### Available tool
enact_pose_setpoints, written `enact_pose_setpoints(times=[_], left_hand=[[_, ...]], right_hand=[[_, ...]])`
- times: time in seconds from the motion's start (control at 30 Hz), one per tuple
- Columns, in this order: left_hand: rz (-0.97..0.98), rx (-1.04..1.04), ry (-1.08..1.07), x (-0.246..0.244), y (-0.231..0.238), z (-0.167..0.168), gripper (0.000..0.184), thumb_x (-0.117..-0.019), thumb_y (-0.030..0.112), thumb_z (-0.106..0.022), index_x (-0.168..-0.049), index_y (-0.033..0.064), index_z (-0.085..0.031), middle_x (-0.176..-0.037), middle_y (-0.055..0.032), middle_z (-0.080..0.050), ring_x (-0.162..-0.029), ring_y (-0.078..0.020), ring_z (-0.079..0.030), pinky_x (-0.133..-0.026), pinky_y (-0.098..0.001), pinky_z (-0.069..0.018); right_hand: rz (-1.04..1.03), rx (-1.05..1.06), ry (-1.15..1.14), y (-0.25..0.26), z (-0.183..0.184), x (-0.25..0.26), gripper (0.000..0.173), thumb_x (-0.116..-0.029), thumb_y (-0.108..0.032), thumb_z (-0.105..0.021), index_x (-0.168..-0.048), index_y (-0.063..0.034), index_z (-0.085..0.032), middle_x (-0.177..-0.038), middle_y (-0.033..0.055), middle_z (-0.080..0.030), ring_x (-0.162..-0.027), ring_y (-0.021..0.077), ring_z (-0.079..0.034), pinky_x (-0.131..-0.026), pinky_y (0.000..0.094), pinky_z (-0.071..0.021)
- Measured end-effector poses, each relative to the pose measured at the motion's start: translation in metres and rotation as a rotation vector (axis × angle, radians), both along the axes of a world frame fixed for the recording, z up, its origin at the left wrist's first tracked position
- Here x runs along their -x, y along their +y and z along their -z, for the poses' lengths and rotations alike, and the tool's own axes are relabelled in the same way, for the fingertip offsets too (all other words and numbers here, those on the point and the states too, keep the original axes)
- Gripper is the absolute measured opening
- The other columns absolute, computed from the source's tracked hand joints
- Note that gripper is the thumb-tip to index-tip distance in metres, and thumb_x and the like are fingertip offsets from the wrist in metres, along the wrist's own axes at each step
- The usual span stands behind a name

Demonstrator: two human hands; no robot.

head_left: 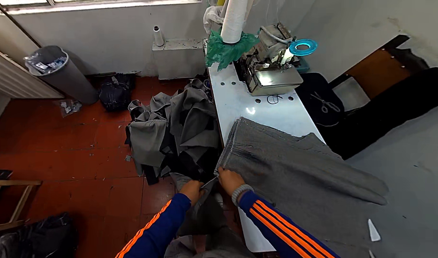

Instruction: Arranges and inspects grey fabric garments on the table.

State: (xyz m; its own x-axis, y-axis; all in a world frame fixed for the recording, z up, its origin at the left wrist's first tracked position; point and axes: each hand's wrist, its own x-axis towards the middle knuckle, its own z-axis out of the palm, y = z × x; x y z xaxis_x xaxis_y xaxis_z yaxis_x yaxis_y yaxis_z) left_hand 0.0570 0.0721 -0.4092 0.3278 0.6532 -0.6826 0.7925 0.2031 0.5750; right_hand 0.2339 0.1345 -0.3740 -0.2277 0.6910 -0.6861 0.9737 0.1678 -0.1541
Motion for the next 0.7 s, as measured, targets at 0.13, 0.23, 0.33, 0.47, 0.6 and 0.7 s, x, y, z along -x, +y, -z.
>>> enact_pose_setpoints(times=[0.13,0.23,0.33,0.47,0.6,0.7], left_hand=[[0.076,-0.041,-0.004,0.007,-0.001,-0.043,0.043,-0.1076,0.034,-0.051,-0.123,-0.0025,-0.067,-0.121,-0.0272,-0.067,-0.119,-0.0420,-0.064,-0.105,-0.0608,-0.0461],[0.057,-0.172,-0.131,0.024,-0.001,-0.101,0.041,-0.1060,0.032,-0.056,-0.115,-0.0053,-0.069,-0.109,-0.0270,-0.070,-0.107,-0.0407,-0.067,-0.100,-0.0602,-0.0487],[0.071,-0.350,-0.365,0.042,-0.010,-0.185,0.036,-0.1038,0.031,-0.060,-0.106,-0.0036,-0.072,-0.093,-0.0175,-0.072,-0.087,-0.0249,-0.069,-0.087,-0.0487,-0.0548],[0.307,-0.728,-0.719,0.059,-0.026,-0.288,0.032,-0.1032,0.028,-0.061,-0.089,0.0006,-0.071,-0.075,-0.0018,-0.069,-0.072,0.0011,-0.063,-0.068,-0.0198,-0.0535],[0.230,-1.047,-0.694,0.106,-0.035,-0.339,0.018,-0.1015,0.041,-0.061,-0.094,0.0274,-0.070,-0.082,0.0199,-0.067,-0.078,0.0132,-0.062,-0.069,-0.0082,-0.0516],[-0.078,-1.105,-0.631,0.139,-0.055,-0.347,0.011,-0.0985,0.038,-0.065,-0.105,0.0458,-0.071,-0.100,0.0328,-0.070,-0.091,0.0175,-0.063,-0.081,-0.0080,-0.0526]], right_hand=[[0.062,-0.054,0.109,0.002,-0.016,-0.008,0.042,-0.1090,-0.031,-0.042,-0.135,-0.0042,-0.060,-0.118,0.0260,-0.069,-0.115,0.0448,-0.066,-0.096,0.0633,-0.0506],[0.155,-0.040,0.543,-0.004,-0.039,-0.042,0.038,-0.1039,-0.033,-0.059,-0.128,-0.0042,-0.065,-0.111,0.0195,-0.071,-0.104,0.0343,-0.068,-0.095,0.0550,-0.0521],[0.162,0.161,0.891,-0.031,-0.074,-0.056,0.073,-0.0816,-0.028,-0.082,-0.146,-0.0090,-0.052,-0.131,0.0118,-0.064,-0.114,0.0209,-0.063,-0.099,0.0433,-0.0514],[0.143,0.097,0.869,-0.079,-0.088,-0.020,0.077,-0.0687,-0.014,-0.094,-0.137,-0.0020,-0.060,-0.129,0.0214,-0.066,-0.122,0.0329,-0.062,-0.109,0.0546,-0.0469],[0.278,-0.013,0.925,-0.113,-0.091,0.000,0.027,-0.0780,-0.009,-0.082,-0.098,0.0054,-0.071,-0.093,0.0202,-0.070,-0.090,0.0323,-0.067,-0.085,0.0548,-0.0523],[0.338,-0.302,0.981,-0.136,-0.141,-0.069,0.022,-0.0760,-0.009,-0.078,-0.094,0.0019,-0.072,-0.086,0.0156,-0.071,-0.082,0.0284,-0.069,-0.076,0.0530,-0.0553]])
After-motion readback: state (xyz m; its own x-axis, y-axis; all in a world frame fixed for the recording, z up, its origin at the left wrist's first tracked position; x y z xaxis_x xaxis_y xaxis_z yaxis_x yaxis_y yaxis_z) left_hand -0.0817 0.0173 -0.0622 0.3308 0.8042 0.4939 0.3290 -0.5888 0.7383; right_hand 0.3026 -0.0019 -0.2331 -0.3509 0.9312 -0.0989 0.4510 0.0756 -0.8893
